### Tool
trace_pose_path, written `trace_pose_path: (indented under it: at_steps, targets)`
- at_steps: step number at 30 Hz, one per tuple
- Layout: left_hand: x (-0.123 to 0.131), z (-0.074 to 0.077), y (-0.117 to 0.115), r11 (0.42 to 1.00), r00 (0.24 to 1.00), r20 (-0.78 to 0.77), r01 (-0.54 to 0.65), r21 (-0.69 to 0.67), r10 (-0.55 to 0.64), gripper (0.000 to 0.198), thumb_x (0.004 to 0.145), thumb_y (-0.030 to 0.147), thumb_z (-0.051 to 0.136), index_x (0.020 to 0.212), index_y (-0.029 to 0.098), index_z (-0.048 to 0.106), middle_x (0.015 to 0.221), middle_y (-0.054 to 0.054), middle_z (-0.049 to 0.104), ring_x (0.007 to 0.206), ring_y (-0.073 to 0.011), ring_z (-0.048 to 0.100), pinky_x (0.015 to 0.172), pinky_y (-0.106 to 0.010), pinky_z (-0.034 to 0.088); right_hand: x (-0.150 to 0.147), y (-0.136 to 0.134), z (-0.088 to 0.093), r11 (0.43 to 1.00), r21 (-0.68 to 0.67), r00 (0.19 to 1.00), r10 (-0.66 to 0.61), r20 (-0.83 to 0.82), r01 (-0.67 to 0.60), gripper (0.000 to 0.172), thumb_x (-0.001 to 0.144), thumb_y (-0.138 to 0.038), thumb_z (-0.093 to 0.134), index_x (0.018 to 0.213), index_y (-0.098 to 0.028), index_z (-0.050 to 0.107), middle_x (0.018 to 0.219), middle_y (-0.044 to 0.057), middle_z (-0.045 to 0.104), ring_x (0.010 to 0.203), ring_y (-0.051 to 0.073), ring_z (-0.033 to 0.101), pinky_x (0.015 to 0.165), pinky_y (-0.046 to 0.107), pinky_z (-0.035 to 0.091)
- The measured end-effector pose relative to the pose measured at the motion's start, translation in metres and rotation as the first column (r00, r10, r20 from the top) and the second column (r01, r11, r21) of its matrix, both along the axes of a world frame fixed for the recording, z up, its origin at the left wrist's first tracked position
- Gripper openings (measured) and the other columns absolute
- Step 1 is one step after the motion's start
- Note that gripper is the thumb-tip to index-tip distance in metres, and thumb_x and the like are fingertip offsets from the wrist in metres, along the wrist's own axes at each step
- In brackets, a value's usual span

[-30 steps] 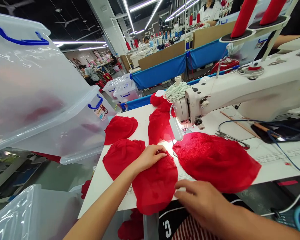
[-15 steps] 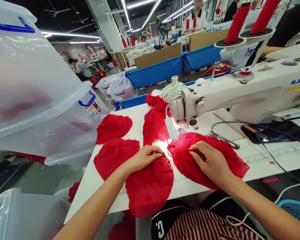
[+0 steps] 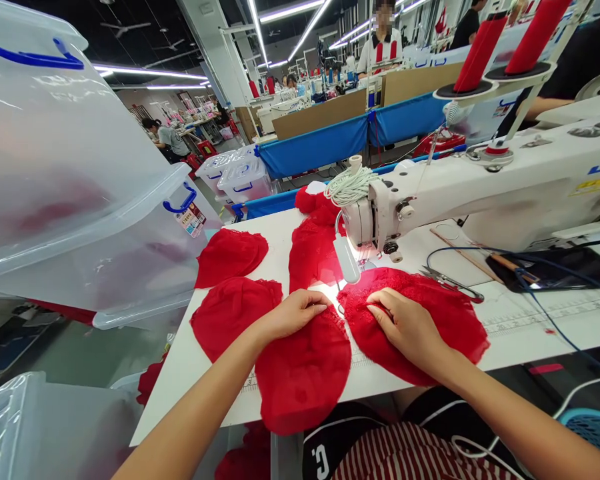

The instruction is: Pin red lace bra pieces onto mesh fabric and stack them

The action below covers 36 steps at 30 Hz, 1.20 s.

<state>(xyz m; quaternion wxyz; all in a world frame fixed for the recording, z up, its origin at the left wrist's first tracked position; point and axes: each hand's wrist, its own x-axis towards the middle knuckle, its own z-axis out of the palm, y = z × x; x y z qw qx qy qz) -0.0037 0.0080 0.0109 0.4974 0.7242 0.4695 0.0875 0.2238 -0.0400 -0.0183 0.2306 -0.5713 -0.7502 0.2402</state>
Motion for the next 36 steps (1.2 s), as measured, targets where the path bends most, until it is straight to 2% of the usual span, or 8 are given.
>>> trace_pose_path:
  at_steps: [5,12,17,21,24,30,33,36]
  targets:
    - [-0.003,-0.003,-0.001,1.0,0.999,-0.052,0.003,0.017,-0.002,0.022,0.084,0.028,0.046,0.083,0.017,0.065,0.089,-0.006,0.067,0.086,-0.0215,0.058,0.079,-0.031,0.043,0.007,-0.001,0.002,0.999,0.035,1.0,-0.007,0.021,0.007,0.017,0.092,-0.026,0.041,0.09,-0.022,0.057,0.089,0.003,0.065,0.079,0.021,0.062,0.066,0.031,0.044]
    - [-0.002,-0.005,-0.007,0.999,0.997,-0.074,-0.024,0.048,0.028,0.019,0.084,0.024,0.046,0.085,0.018,0.065,0.092,-0.006,0.068,0.086,-0.0204,0.06,0.077,-0.03,0.043,0.047,0.0,0.018,0.955,0.289,0.993,-0.09,0.08,0.064,0.021,0.092,-0.03,0.041,0.091,-0.023,0.061,0.096,0.006,0.067,0.08,0.021,0.063,0.068,0.033,0.046]
    - [0.002,-0.008,-0.005,0.995,0.995,-0.076,-0.059,0.077,0.065,0.02,0.084,0.026,0.047,0.086,0.017,0.065,0.089,-0.005,0.068,0.083,-0.0202,0.059,0.075,-0.031,0.043,0.041,0.003,0.01,0.984,0.176,0.999,-0.038,0.017,0.034,0.02,0.091,-0.029,0.041,0.091,-0.022,0.06,0.09,0.005,0.068,0.078,0.02,0.064,0.066,0.031,0.049]
    - [0.002,-0.008,-0.004,0.994,0.996,-0.066,-0.055,0.09,0.062,0.02,0.083,0.024,0.045,0.085,0.017,0.064,0.092,-0.006,0.068,0.086,-0.0205,0.059,0.078,-0.031,0.042,0.032,0.004,-0.004,0.985,0.145,0.995,-0.095,0.007,0.093,0.02,0.09,-0.027,0.042,0.098,-0.021,0.059,0.096,0.006,0.07,0.086,0.024,0.066,0.067,0.034,0.05]
    - [0.001,-0.005,-0.005,0.997,0.996,-0.06,-0.062,0.056,0.065,0.02,0.083,0.025,0.045,0.086,0.017,0.063,0.092,-0.005,0.068,0.087,-0.0204,0.059,0.079,-0.031,0.042,0.031,0.003,-0.003,0.984,0.133,0.993,-0.117,-0.016,0.118,0.019,0.089,-0.027,0.043,0.096,-0.021,0.06,0.094,0.005,0.07,0.084,0.025,0.066,0.067,0.035,0.05]
    - [0.0,-0.003,-0.004,0.995,0.996,0.0,-0.09,-0.038,0.09,0.019,0.081,0.028,0.047,0.086,0.017,0.061,0.09,-0.005,0.064,0.086,-0.02,0.056,0.079,-0.03,0.041,0.018,-0.001,0.014,0.991,0.123,0.929,-0.002,-0.371,0.052,0.015,0.091,-0.029,0.047,0.091,-0.022,0.06,0.085,0.002,0.069,0.079,0.019,0.065,0.07,0.029,0.052]
    - [-0.001,-0.004,-0.004,0.994,0.995,-0.007,-0.098,-0.046,0.097,0.019,0.081,0.028,0.046,0.086,0.017,0.061,0.088,-0.005,0.063,0.084,-0.0191,0.055,0.077,-0.03,0.04,0.005,-0.002,0.009,0.981,0.192,0.971,0.036,-0.238,0.011,0.018,0.091,-0.024,0.045,0.1,-0.02,0.06,0.096,0.008,0.068,0.088,0.023,0.065,0.074,0.035,0.053]
    - [-0.001,-0.005,-0.005,0.994,0.995,-0.016,-0.095,-0.057,0.094,0.021,0.08,0.029,0.046,0.087,0.017,0.062,0.085,-0.004,0.062,0.08,-0.0183,0.053,0.074,-0.029,0.039,-0.004,-0.01,0.003,0.906,0.422,0.998,-0.003,-0.056,0.027,0.026,0.09,-0.017,0.044,0.111,-0.018,0.058,0.111,0.014,0.063,0.101,0.028,0.06,0.084,0.046,0.051]
